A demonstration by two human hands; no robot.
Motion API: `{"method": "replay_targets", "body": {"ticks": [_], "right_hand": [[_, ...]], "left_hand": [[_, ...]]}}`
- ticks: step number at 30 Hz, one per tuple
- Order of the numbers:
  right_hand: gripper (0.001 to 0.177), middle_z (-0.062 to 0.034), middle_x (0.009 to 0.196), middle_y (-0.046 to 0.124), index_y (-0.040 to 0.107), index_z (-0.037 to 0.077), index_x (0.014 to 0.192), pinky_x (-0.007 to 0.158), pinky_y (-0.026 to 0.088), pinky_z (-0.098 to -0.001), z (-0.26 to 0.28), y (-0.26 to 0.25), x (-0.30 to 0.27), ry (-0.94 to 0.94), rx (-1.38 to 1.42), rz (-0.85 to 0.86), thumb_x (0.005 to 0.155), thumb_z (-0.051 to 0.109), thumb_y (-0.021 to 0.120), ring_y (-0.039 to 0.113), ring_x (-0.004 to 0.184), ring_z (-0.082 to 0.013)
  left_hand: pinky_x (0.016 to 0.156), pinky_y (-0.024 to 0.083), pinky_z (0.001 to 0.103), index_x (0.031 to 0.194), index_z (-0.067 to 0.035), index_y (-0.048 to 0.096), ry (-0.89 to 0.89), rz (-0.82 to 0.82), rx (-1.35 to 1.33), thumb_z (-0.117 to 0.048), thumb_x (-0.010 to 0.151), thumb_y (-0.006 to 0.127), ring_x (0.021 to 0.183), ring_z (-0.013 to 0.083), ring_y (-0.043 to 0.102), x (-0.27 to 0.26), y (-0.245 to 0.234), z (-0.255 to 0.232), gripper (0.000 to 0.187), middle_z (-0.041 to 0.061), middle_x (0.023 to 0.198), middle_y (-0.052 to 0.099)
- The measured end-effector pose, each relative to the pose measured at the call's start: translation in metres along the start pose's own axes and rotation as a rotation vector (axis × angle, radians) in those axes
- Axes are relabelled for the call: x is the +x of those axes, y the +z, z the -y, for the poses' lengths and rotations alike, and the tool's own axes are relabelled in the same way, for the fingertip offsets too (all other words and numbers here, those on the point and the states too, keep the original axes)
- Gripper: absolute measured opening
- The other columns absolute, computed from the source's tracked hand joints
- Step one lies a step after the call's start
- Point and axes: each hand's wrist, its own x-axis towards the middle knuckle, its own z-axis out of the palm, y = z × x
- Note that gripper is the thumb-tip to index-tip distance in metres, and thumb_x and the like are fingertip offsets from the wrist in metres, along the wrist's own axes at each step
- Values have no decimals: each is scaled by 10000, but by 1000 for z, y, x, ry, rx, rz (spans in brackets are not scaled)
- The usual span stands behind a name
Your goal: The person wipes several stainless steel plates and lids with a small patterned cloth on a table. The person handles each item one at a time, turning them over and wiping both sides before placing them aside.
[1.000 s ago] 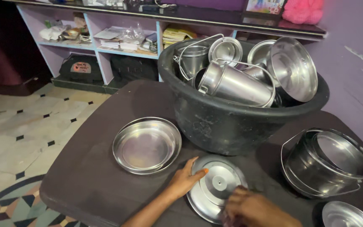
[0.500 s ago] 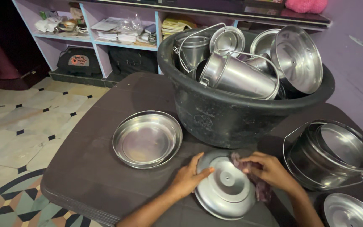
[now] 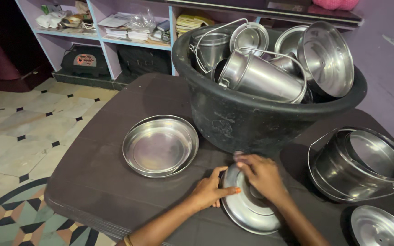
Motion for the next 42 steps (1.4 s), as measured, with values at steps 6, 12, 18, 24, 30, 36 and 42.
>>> {"method": "replay_targets", "body": {"ticks": [6,12,18,24,30,36,42], "right_hand": [[233,-51,1126,761,760,135,1083,970,443,-419,10,12,-10,-356,67,56,929,278,661,653,1182,-268],[268,-51,1024,717,762,123,1086,862,468,-433,-7,-18,-16,-77,-303,-88,903,289,658,606,968,-305],[275,-80,972,655,758,87,1075,809,464,-433,12,-1,-20,-126,-382,-178,895,281,683,575,915,-303],[254,-23,1037,679,758,123,1095,805,445,-425,33,4,-22,-394,-124,33,869,221,700,571,924,-268],[276,-25,1129,692,733,134,1137,939,478,-417,21,-40,-35,-412,71,320,862,155,719,635,1100,-255],[392,-21,1157,747,803,212,1105,896,534,-400,2,-66,-38,-170,-29,477,727,130,735,687,1074,-274],[292,-53,976,763,777,181,1054,891,546,-414,-8,-34,-35,-8,-234,128,769,210,719,692,995,-303]], "left_hand": [[420,514,253,1573,-58,151,-41,-8,-72,-536,681,877,453,132,610,12,1,13,1246,158,822,693],[386,455,249,1581,-83,84,-80,36,-367,-423,628,920,436,121,572,22,-2,23,1312,158,1000,687],[425,467,221,1571,-22,211,-108,135,-376,-382,705,915,495,104,618,23,-8,30,1173,166,1004,703],[443,458,191,1438,200,491,86,262,-386,-283,818,911,540,83,630,23,-14,31,891,133,895,700],[475,488,201,1592,-20,231,-55,219,-317,-214,700,940,554,78,640,18,-15,22,1156,116,951,736],[428,495,230,1622,-36,150,-75,194,-316,-398,725,871,501,117,626,18,-11,21,1206,129,1002,726],[424,533,279,1621,-12,155,-58,121,-298,-426,731,877,485,171,642,19,-5,30,1218,263,1051,706]]}}
